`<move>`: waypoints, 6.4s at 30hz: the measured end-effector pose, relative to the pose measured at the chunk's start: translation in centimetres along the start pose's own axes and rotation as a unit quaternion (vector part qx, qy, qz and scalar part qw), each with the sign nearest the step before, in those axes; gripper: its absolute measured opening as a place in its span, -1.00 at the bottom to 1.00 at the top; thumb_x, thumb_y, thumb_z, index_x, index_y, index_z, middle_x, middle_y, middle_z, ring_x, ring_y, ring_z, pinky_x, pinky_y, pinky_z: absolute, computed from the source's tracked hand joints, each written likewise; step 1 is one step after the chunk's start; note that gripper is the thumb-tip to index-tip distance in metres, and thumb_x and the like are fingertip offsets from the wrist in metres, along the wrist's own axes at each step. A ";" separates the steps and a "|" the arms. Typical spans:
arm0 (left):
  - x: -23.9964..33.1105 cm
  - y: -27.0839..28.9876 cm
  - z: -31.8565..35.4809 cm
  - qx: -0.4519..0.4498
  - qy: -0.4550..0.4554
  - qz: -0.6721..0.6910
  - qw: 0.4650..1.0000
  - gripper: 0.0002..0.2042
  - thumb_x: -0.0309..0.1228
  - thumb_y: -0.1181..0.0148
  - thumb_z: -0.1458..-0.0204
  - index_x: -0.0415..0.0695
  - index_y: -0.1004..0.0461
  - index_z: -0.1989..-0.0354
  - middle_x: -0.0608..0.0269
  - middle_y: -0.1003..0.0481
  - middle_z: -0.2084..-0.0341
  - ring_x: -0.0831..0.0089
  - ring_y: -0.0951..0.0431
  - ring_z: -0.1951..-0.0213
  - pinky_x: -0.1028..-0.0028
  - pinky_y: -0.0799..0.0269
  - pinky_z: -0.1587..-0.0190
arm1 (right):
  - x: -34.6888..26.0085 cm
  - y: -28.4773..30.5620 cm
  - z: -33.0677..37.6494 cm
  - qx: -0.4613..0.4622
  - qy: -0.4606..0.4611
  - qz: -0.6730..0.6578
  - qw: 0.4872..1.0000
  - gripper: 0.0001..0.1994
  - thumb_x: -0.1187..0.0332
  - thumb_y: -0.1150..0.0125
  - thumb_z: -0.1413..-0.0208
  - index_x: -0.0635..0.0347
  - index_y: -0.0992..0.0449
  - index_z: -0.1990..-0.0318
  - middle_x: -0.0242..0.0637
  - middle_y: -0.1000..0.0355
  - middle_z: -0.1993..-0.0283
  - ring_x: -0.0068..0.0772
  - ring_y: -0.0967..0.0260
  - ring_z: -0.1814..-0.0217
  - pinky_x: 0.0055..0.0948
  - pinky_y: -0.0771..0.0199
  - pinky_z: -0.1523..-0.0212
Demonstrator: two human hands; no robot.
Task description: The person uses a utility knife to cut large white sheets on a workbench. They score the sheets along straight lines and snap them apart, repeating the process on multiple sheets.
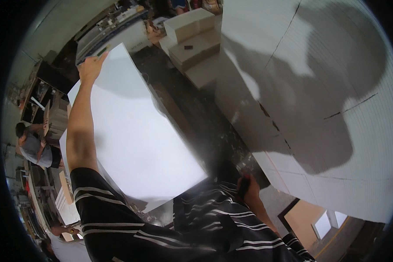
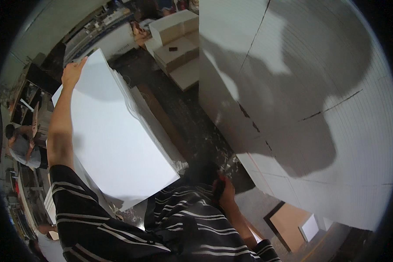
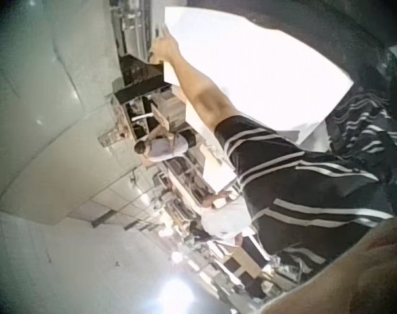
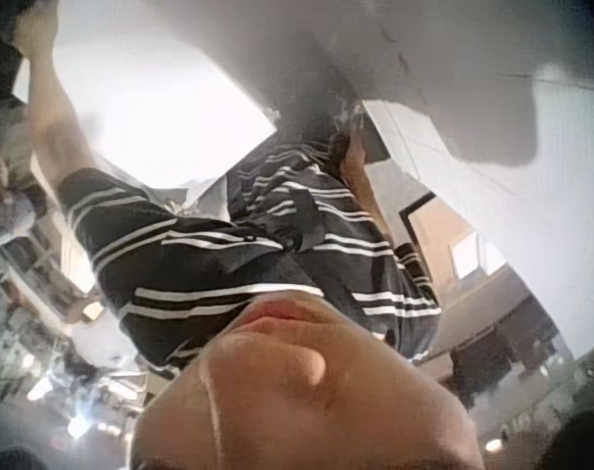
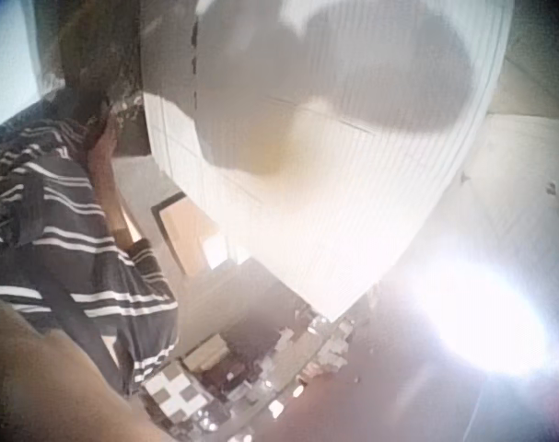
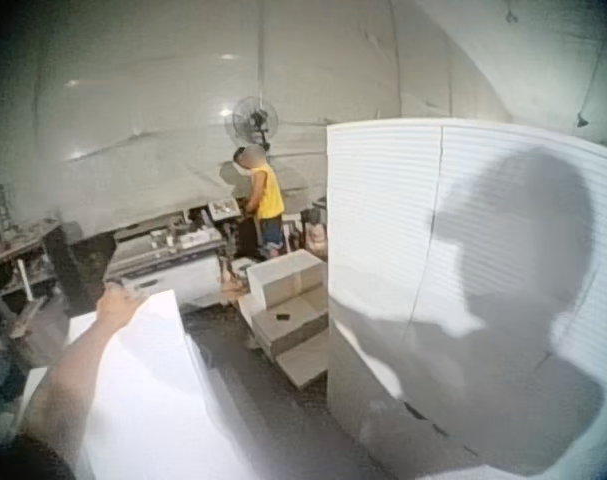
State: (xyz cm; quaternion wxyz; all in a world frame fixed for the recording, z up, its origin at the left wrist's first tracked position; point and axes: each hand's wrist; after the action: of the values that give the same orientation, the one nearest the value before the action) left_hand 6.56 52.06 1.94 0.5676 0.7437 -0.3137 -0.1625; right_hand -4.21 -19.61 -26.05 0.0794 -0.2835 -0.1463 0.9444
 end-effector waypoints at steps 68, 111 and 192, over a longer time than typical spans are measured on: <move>8.3 -13.9 24.0 -0.099 -0.088 -0.076 0.988 -0.41 -0.04 0.36 -0.41 0.19 0.02 -0.60 -0.01 0.08 -0.58 0.00 0.18 -0.59 -0.26 0.31 -0.50 | -4.9 -11.0 11.1 0.029 0.546 0.682 0.486 -0.50 0.43 -0.49 0.09 -0.13 -0.67 -0.10 -0.36 -0.55 0.06 -0.19 -0.46 0.11 -0.20 -0.44 0.05; 4.9 -14.3 19.9 -0.019 -0.038 0.105 0.994 -0.44 -0.23 -0.05 -0.24 0.08 -0.28 -0.46 0.12 -0.34 -0.36 -0.01 -0.18 -0.43 -0.20 0.18 -0.46 | -5.7 -10.4 10.7 0.007 0.555 0.689 0.465 -0.50 0.37 -0.51 0.08 -0.21 -0.68 -0.10 -0.34 -0.55 0.08 -0.25 -0.47 0.08 -0.19 -0.33 -0.06; 4.9 -9.7 21.2 0.081 0.119 0.473 0.869 -0.48 -0.40 0.00 -0.32 -0.17 -0.19 -0.45 -0.26 -0.37 -0.30 0.04 -0.43 -0.32 0.23 -0.31 -0.35 | -11.0 -32.0 -3.0 -0.138 0.610 0.608 0.488 -0.76 0.25 -0.45 -0.10 -0.29 -0.74 0.06 -0.47 -0.61 0.22 -0.28 -0.56 0.20 -0.17 -0.38 0.02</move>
State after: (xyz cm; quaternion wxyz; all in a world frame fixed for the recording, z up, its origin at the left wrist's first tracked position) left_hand 0.31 34.66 -13.04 0.5472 0.5638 -0.5698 0.2410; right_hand 8.71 8.76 -12.58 -0.4857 -0.8146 0.0192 0.3165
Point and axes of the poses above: each hand's wrist, its own z-axis away from the middle knuckle, its own y-axis out of the back of the hand, x = y × z
